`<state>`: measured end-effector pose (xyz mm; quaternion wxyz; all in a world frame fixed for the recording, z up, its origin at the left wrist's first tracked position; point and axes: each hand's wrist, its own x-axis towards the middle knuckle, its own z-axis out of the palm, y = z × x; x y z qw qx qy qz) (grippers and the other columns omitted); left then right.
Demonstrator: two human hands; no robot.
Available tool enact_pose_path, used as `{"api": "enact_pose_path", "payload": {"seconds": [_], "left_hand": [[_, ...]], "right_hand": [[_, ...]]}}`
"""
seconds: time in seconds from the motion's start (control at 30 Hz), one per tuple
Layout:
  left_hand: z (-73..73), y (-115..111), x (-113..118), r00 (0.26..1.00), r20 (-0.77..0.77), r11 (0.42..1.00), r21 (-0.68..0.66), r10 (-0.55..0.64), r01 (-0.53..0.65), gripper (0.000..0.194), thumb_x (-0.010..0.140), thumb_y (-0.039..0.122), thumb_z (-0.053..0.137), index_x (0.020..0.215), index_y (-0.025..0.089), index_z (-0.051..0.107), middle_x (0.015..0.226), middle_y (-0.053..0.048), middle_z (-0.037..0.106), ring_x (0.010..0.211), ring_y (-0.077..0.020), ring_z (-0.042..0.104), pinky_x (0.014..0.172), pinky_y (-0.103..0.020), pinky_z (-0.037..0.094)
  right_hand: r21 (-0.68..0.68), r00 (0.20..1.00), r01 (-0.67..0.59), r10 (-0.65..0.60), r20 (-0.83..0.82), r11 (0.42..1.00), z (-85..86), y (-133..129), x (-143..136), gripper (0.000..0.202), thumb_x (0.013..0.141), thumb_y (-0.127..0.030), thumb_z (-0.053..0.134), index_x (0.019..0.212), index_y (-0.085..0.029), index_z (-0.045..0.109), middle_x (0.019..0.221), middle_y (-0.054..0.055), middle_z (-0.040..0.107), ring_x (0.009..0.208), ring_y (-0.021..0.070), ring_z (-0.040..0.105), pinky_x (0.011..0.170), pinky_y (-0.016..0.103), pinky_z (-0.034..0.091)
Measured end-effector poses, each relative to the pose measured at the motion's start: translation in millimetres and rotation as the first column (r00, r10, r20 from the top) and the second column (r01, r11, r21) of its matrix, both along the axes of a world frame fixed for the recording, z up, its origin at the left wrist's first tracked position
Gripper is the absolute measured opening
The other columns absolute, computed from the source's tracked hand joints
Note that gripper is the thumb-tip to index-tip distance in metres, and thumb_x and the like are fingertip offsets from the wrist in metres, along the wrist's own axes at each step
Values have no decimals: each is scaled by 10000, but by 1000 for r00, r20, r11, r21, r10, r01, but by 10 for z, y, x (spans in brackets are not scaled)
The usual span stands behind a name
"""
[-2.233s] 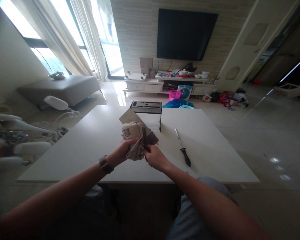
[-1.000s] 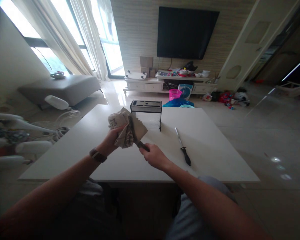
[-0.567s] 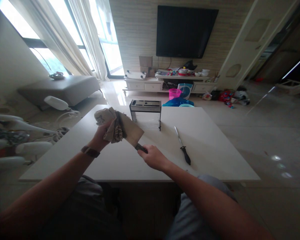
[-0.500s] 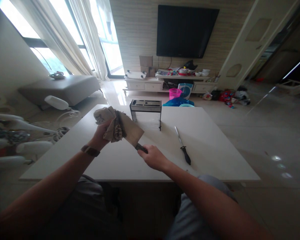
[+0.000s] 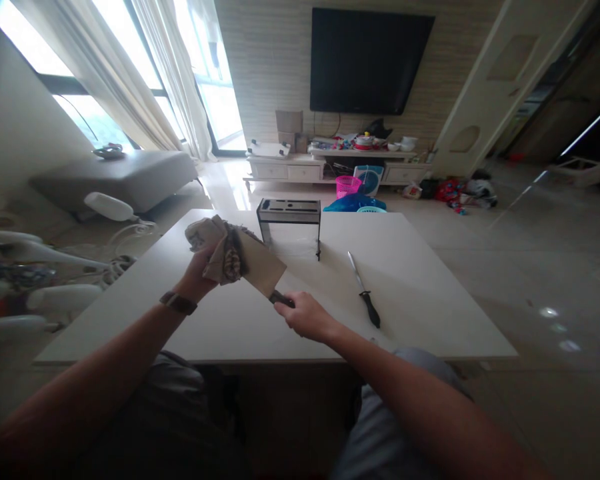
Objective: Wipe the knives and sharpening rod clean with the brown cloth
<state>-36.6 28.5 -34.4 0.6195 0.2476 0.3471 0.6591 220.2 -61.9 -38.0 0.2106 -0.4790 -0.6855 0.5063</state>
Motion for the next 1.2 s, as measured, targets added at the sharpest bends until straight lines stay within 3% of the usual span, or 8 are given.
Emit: {"api": "enact_pose_path", "payload": {"seconds": [0.1,0.27,0.47,0.67,0.87,1.2], "left_hand": [[-48,-19,80,999,-1,998,-19,-55,54,221,843,173,696,1048,91,715,999,-122,768,899,-245,740,842,-358,632],[-76,-78,282,993,27,992,-55,-115,117,255,838,200,700,1073,100,718,964,-124,774,874,-267,749,795,-373,640],[-50,-336,621,979,8,970,-135,-204,203,215,820,199,729,1010,100,708,876,-101,771,676,-203,735,645,-308,633],[-106,-598,914,974,-106,971,-153,-200,183,315,690,136,848,967,107,702,846,-89,771,627,-179,717,636,-288,620],[-126,-593,936,976,-158,983,-131,-150,130,299,681,134,843,949,127,709,850,-89,775,687,-189,725,649,-278,604],[38,-382,707,985,-169,998,-50,-38,30,372,675,143,831,1026,129,707,890,-90,778,690,-200,731,652,-303,618]], "right_hand": [[-112,997,22,-31,-76,993,-54,2,-21,248,934,-390,538,769,-208,506,530,-69,481,381,77,411,389,212,308],[-51,995,52,-56,-77,997,-104,23,-45,281,944,-394,533,741,-206,488,541,-64,503,383,66,438,373,195,318],[-45,989,87,-92,-116,995,-119,33,-62,264,945,-402,529,775,-203,502,541,-70,506,373,66,439,367,193,334],[-52,975,143,-149,-162,988,-179,83,-46,268,916,-416,544,756,-202,516,479,-83,464,332,75,408,335,198,304],[-27,980,130,-132,-148,991,-179,93,-41,278,913,-433,545,757,-203,530,469,-78,466,326,83,412,332,206,309],[-4,987,106,-106,-119,994,-74,106,-23,258,941,-418,527,807,-197,535,548,-63,502,384,73,449,365,191,340]]}}
